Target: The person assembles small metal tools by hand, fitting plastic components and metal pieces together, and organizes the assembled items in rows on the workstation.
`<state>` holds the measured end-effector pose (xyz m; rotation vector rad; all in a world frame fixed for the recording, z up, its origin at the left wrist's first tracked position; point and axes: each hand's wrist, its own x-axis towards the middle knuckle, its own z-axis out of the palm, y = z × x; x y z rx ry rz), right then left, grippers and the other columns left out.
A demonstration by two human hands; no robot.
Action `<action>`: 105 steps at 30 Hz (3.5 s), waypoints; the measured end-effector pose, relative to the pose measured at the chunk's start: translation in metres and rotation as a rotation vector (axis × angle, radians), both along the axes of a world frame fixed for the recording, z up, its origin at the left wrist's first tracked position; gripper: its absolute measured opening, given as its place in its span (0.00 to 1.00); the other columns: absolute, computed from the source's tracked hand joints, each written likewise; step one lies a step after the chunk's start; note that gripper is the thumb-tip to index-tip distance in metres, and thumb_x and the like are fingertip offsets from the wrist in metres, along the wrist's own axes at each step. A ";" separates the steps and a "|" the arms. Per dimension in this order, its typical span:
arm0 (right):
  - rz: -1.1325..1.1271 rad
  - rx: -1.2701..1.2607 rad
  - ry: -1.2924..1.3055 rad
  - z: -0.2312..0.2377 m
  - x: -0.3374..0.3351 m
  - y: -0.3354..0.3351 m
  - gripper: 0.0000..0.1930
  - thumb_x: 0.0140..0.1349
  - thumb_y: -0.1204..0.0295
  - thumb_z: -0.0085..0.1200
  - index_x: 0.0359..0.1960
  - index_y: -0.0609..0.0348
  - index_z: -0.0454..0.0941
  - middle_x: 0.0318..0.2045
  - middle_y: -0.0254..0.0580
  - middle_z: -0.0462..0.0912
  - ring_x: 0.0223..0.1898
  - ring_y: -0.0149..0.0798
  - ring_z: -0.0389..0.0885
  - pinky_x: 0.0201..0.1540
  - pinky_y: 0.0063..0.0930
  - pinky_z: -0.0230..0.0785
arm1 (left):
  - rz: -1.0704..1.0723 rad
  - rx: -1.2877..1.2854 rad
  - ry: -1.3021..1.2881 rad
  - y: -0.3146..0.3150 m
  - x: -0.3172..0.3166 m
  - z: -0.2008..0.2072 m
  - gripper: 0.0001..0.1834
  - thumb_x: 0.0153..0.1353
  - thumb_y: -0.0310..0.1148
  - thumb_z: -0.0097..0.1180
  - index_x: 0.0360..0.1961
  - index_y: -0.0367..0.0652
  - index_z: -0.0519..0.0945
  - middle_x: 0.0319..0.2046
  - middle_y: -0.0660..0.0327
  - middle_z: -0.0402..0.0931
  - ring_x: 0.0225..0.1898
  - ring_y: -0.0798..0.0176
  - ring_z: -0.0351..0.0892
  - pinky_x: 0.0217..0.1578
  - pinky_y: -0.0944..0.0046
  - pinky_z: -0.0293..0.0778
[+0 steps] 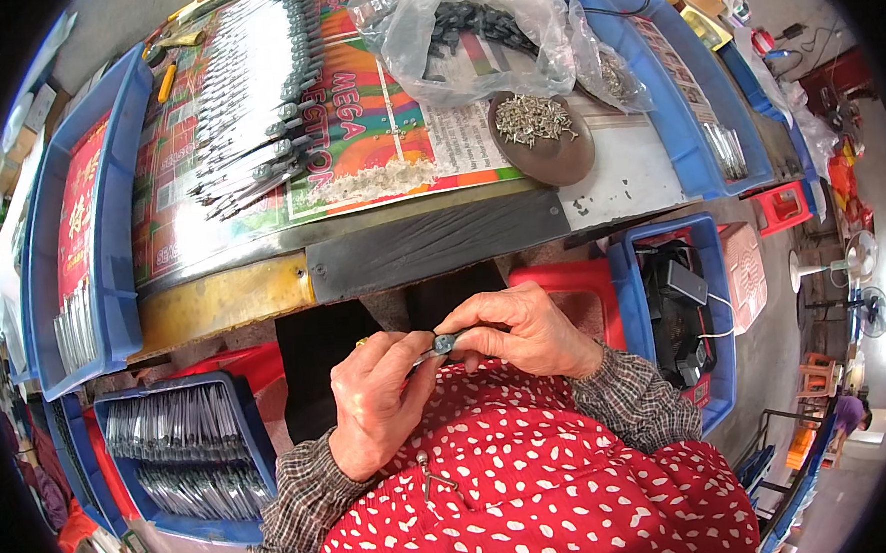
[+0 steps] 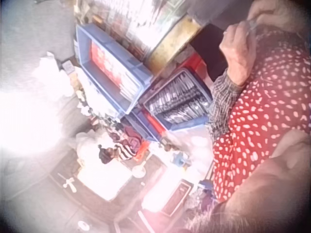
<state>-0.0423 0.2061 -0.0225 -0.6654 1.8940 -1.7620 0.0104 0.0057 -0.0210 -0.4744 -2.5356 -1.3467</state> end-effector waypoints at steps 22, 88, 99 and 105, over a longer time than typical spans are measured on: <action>-0.106 -0.023 0.048 -0.011 0.006 -0.004 0.08 0.65 0.78 0.56 0.44 0.66 0.80 0.31 0.40 0.84 0.27 0.26 0.83 0.30 0.19 0.78 | 0.023 -0.010 0.080 0.001 -0.006 -0.008 0.14 0.46 0.19 0.68 0.37 0.37 0.82 0.28 0.56 0.80 0.23 0.60 0.79 0.23 0.66 0.74; -0.299 0.066 0.565 0.029 -0.018 -0.002 0.07 0.53 0.79 0.64 0.33 0.61 0.78 0.31 0.36 0.80 0.38 0.39 0.77 0.42 0.32 0.71 | 0.046 -0.042 0.010 0.005 -0.017 0.028 0.14 0.45 0.20 0.68 0.35 0.37 0.81 0.25 0.56 0.77 0.25 0.55 0.79 0.25 0.61 0.74; -0.242 0.050 0.541 0.019 -0.009 -0.016 0.07 0.53 0.79 0.63 0.32 0.61 0.77 0.32 0.35 0.80 0.39 0.39 0.77 0.45 0.33 0.70 | 0.055 -0.078 0.100 0.004 -0.010 0.021 0.14 0.45 0.21 0.69 0.36 0.38 0.81 0.25 0.57 0.77 0.24 0.57 0.78 0.23 0.62 0.74; -0.269 0.094 0.646 0.017 -0.008 -0.018 0.08 0.52 0.80 0.64 0.33 0.61 0.79 0.32 0.37 0.82 0.38 0.41 0.78 0.43 0.33 0.72 | 0.050 -0.096 0.158 0.002 -0.012 0.017 0.15 0.46 0.22 0.68 0.36 0.39 0.80 0.26 0.58 0.76 0.24 0.57 0.78 0.23 0.61 0.74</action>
